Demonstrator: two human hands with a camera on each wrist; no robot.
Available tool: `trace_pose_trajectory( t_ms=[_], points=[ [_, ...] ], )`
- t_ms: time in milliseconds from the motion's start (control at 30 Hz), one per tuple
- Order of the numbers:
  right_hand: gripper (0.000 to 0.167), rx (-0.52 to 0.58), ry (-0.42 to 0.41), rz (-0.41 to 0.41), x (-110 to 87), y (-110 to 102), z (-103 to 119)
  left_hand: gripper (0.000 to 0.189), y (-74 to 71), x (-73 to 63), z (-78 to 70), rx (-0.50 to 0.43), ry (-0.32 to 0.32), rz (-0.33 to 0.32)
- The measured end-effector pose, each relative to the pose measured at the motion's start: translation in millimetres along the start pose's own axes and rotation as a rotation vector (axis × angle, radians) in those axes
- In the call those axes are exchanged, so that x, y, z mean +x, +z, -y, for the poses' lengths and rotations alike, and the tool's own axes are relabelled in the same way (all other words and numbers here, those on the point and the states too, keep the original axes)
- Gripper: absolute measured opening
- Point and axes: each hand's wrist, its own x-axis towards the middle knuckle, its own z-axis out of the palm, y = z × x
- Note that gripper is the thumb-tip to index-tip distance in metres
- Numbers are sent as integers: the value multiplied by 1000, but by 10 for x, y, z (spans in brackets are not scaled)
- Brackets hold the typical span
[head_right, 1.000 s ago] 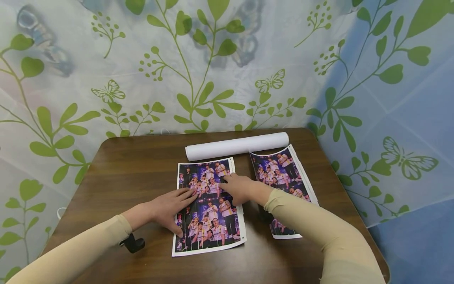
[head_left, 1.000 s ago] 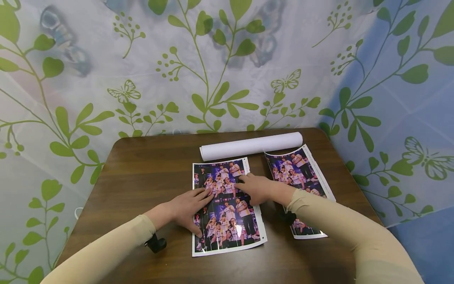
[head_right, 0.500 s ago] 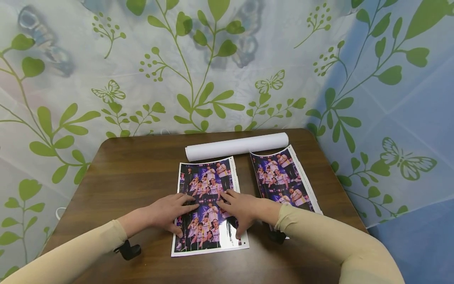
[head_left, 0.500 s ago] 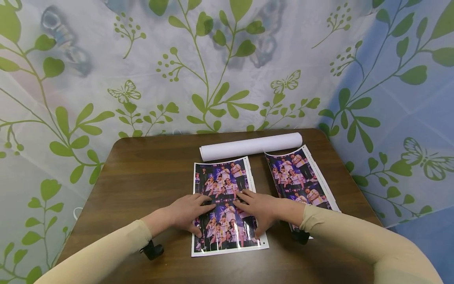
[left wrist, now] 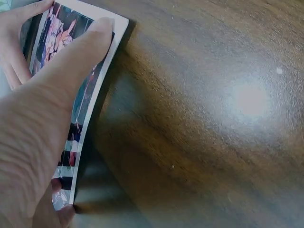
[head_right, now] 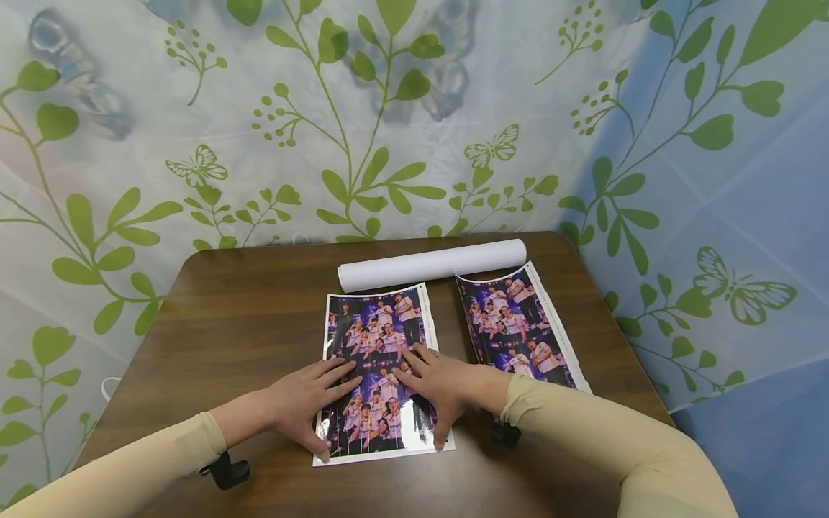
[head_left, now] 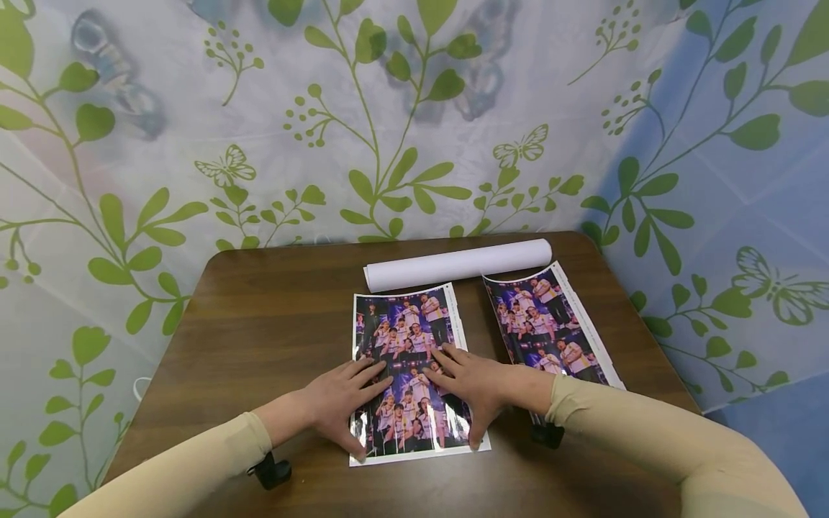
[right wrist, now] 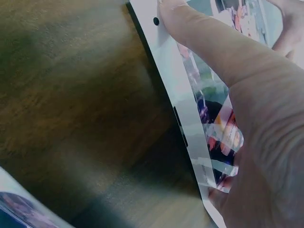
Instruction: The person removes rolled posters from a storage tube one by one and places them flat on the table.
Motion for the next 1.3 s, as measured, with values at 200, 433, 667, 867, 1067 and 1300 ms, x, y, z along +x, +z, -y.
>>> trace_pose_trajectory(
  t_ms=[200, 433, 667, 867, 1067, 1300],
  points=[
    [148, -8, 0, -20, -1, 30, 1, 130, -28, -6, -18, 9, -22, 8],
    [148, -4, -8, -28, -6, 14, 22, 130, -14, -10, -13, 11, 4, -19],
    [151, -40, -15, -26, 1, 45, 2, 131, -20, -21, -30, 4, 17, -7],
    [150, -46, -22, -33, -2, 26, 9, 131, -37, -28, -28, -16, 17, -2],
    [148, -50, -27, -31, -3, -2, 20, 131, -26, -42, -11, -23, 15, -8],
    [147, -38, -13, -20, -14, 25, 10, 124, -76, -16, -29, -35, -5, 38]
  ],
)
